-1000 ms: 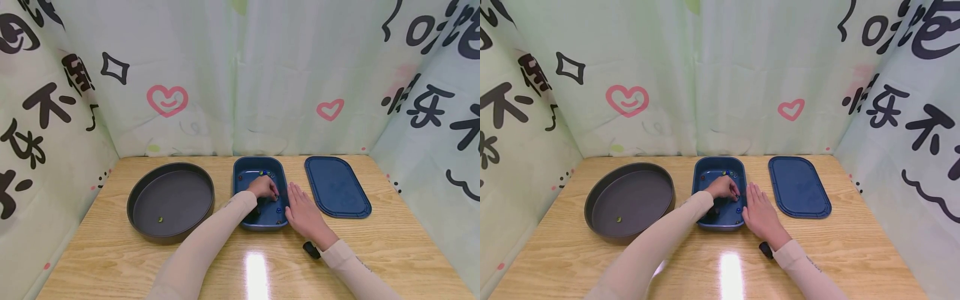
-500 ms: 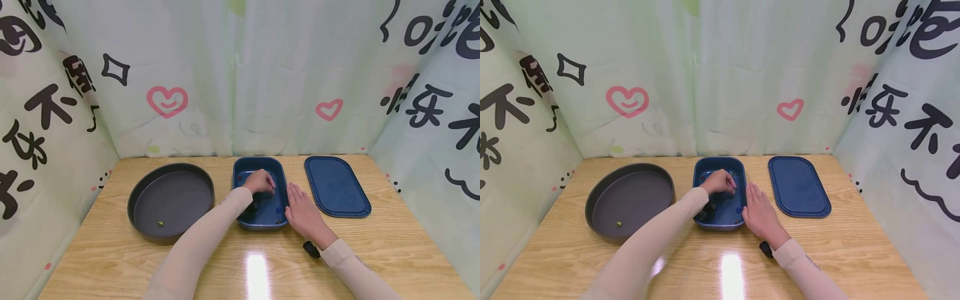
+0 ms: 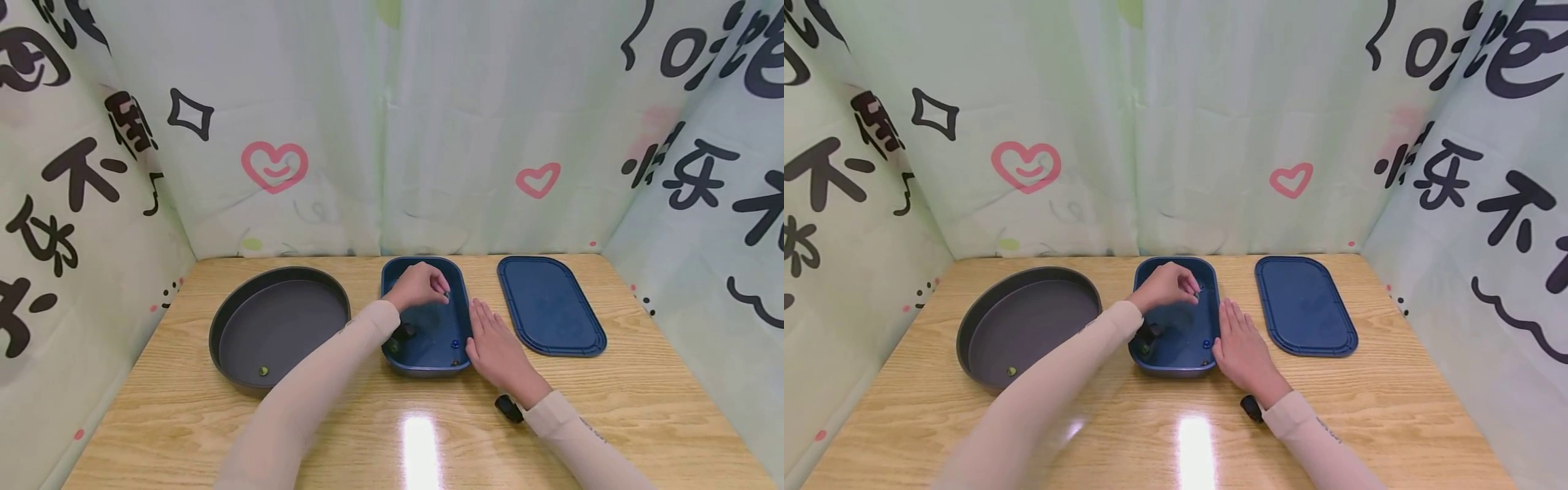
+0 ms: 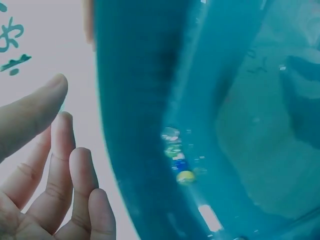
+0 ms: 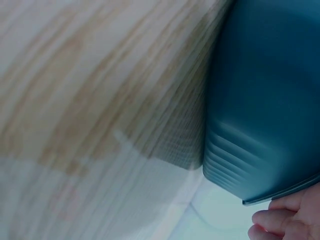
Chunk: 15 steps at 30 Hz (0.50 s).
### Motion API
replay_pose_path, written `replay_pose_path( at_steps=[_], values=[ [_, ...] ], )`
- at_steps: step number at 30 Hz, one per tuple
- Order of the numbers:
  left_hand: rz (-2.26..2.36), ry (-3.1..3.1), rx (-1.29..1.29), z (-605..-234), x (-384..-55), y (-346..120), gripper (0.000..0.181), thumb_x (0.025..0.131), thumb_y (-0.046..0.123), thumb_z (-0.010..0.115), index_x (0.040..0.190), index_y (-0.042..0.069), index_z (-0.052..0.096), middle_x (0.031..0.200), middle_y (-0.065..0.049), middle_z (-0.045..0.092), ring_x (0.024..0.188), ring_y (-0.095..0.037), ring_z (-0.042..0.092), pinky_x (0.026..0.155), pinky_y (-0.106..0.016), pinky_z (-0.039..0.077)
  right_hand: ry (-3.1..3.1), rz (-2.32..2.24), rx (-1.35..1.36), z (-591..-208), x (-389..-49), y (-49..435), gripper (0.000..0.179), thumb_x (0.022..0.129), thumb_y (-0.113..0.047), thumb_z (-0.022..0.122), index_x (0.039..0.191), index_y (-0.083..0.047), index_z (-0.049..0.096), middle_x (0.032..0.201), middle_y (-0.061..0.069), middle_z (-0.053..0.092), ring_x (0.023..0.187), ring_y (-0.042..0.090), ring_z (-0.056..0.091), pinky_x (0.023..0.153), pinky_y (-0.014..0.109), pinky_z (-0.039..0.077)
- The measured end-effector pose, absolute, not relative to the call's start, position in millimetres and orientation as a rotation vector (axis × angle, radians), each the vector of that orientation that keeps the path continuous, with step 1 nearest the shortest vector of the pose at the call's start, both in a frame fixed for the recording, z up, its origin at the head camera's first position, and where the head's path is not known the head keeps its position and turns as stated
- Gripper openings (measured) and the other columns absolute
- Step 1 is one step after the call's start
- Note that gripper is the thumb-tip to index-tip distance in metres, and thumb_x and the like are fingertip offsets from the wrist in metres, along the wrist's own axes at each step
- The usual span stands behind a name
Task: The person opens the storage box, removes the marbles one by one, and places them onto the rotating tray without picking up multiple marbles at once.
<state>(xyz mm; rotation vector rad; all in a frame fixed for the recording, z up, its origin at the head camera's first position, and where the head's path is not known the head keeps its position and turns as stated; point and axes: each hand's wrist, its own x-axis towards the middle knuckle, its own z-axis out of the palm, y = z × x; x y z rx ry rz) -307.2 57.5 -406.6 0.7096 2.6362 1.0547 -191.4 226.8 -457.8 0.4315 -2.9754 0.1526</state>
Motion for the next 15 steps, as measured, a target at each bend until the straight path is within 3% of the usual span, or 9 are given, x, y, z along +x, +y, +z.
replay_pose_path(
  at_steps=[15],
  values=[
    [1.313, 2.592, 0.926, -369, -280, 29, 0.019, 0.08, 0.02, 0.075, 0.094, 0.007, 0.071, 0.086, -0.003, 0.069, 0.076, -0.01, 0.06, 0.07, -0.016, 0.049, -2.987, 0.18, 0.422, -456, -191, 225, 0.061, 0.095, -0.02, 0.046, 0.143, 0.011, 0.023, 0.151, 0.026, 0.026, 0.141, 0.039, 0.026, 0.112, 0.051, 0.027]
  ],
)
